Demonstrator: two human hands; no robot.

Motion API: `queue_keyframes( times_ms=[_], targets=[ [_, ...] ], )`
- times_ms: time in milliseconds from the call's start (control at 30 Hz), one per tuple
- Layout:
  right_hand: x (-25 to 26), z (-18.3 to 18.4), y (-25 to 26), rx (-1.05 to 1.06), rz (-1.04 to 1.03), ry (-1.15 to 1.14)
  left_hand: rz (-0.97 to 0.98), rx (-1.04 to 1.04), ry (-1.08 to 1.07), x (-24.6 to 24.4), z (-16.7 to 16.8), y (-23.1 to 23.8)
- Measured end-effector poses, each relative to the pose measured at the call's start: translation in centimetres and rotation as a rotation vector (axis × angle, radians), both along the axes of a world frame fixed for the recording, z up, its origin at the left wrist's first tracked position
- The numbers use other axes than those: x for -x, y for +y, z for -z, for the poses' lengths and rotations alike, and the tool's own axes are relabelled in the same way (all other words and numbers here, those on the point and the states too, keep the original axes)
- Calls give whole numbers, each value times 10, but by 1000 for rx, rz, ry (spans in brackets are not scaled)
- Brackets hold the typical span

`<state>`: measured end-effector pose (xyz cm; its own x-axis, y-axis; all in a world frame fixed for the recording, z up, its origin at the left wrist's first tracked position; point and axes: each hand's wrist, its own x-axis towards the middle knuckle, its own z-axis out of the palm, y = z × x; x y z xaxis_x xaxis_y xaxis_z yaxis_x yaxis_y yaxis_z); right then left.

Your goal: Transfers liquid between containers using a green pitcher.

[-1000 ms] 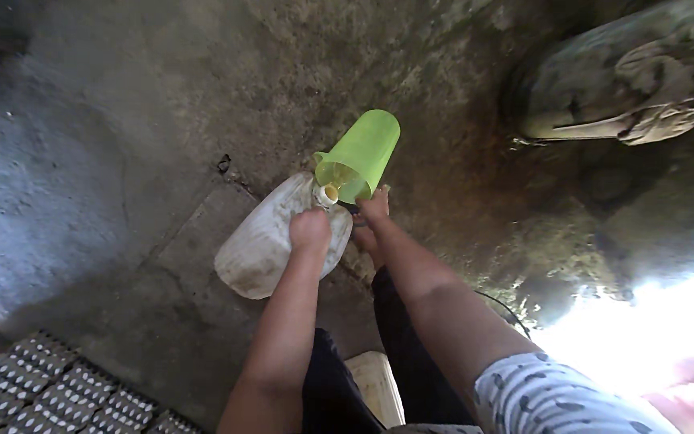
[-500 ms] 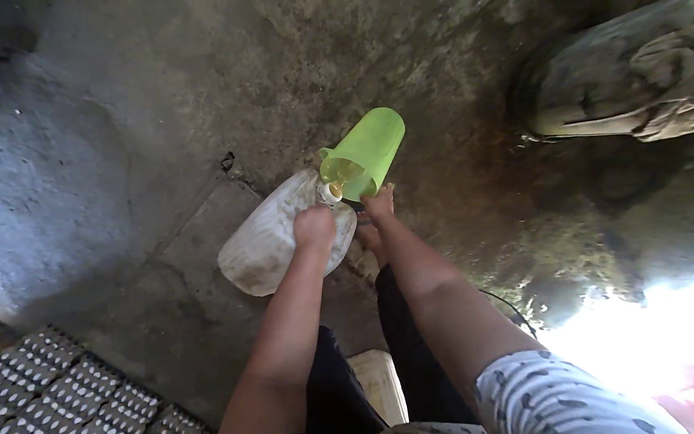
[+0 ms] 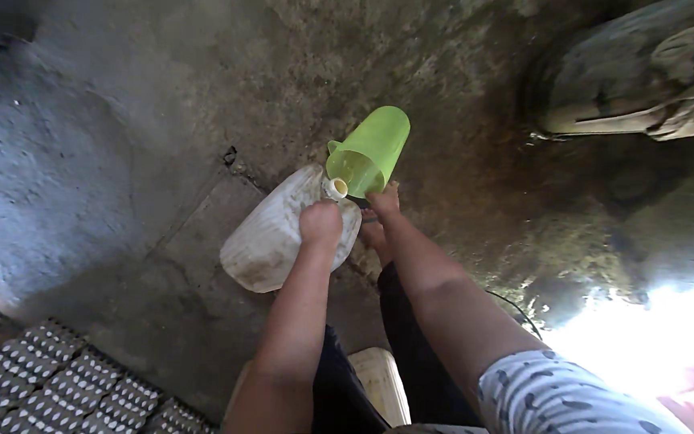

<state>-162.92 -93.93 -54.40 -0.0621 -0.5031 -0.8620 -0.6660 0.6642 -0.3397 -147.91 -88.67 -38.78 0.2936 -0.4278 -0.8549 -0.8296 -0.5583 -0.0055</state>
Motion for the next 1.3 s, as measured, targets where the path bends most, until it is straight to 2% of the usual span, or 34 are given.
queue_keyframes(
  times_ms=[600,1033,1300],
  targets=[
    [5,13,-1,-13,29,4,17,0,-3,2,3,-3],
    [1,3,5,39,76,-10,15,17,6,2,3,-2],
    [1,1,0,28,-3,41,22,3,7,6,4,-6]
  ],
)
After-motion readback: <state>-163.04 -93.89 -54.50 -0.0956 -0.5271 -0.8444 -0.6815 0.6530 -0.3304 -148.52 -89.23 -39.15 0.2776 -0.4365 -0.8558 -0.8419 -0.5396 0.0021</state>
